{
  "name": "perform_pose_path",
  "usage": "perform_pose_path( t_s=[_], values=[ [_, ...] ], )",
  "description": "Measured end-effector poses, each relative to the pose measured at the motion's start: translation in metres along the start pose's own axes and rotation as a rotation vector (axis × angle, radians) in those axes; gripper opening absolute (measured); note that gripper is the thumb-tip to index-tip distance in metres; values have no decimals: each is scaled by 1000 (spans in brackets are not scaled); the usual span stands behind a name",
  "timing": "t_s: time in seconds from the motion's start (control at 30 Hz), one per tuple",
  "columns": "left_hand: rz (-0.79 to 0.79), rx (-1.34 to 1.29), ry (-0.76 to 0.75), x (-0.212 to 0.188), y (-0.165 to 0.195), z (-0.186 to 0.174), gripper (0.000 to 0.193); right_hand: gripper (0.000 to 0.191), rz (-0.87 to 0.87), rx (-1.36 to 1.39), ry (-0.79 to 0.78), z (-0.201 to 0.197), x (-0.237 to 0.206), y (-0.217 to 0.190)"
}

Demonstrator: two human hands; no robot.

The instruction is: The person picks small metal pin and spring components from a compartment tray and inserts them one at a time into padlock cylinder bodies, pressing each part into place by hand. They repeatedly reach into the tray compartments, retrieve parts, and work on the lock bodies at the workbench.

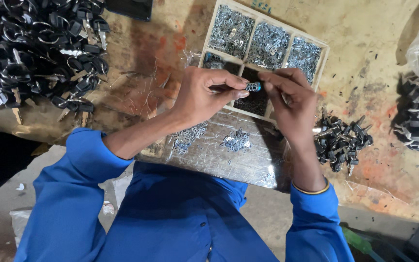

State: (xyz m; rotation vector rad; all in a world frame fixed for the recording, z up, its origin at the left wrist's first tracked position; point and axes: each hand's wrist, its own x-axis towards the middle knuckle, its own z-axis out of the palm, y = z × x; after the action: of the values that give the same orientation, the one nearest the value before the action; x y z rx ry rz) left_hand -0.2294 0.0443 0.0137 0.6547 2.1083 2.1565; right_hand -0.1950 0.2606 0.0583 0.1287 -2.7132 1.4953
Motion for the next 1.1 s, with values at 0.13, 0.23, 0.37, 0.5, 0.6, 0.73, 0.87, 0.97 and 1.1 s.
perform_pose_path(
  t_s=[0.13, 0.23, 0.37, 0.5, 0.6, 0.73, 0.87, 0.97, 1.1],
  values=[
    [-14, -34, 2, -1, 0, 0, 14, 23, -301, -623, -32, 7, 5, 9],
    [2, -10, -12, 0, -1, 0, 14, 18, -241, -607, -55, 4, 5, 11],
    [4, -1, -9, 0, -1, 0, 13, 12, -224, -506, -10, -7, 5, 9],
    [22, 29, -6, 0, -1, 0, 14, 10, -260, -577, -20, -12, 8, 5],
    [13, 31, -9, 0, -1, -1, 14, 15, -270, -523, -40, -16, 9, 5],
    [-38, 13, -14, 0, 0, 0, 13, 17, -127, -286, 34, -13, 8, 10],
    [7, 8, -7, 0, -1, 1, 14, 11, -44, 164, -4, -1, 6, 16],
    [5, 14, -17, 0, -2, 0, 14, 8, -52, 324, -73, 3, 3, 16],
    [-12, 8, -17, -1, -2, 1, 14, 10, 51, 392, -95, 6, 1, 15]
  ],
)
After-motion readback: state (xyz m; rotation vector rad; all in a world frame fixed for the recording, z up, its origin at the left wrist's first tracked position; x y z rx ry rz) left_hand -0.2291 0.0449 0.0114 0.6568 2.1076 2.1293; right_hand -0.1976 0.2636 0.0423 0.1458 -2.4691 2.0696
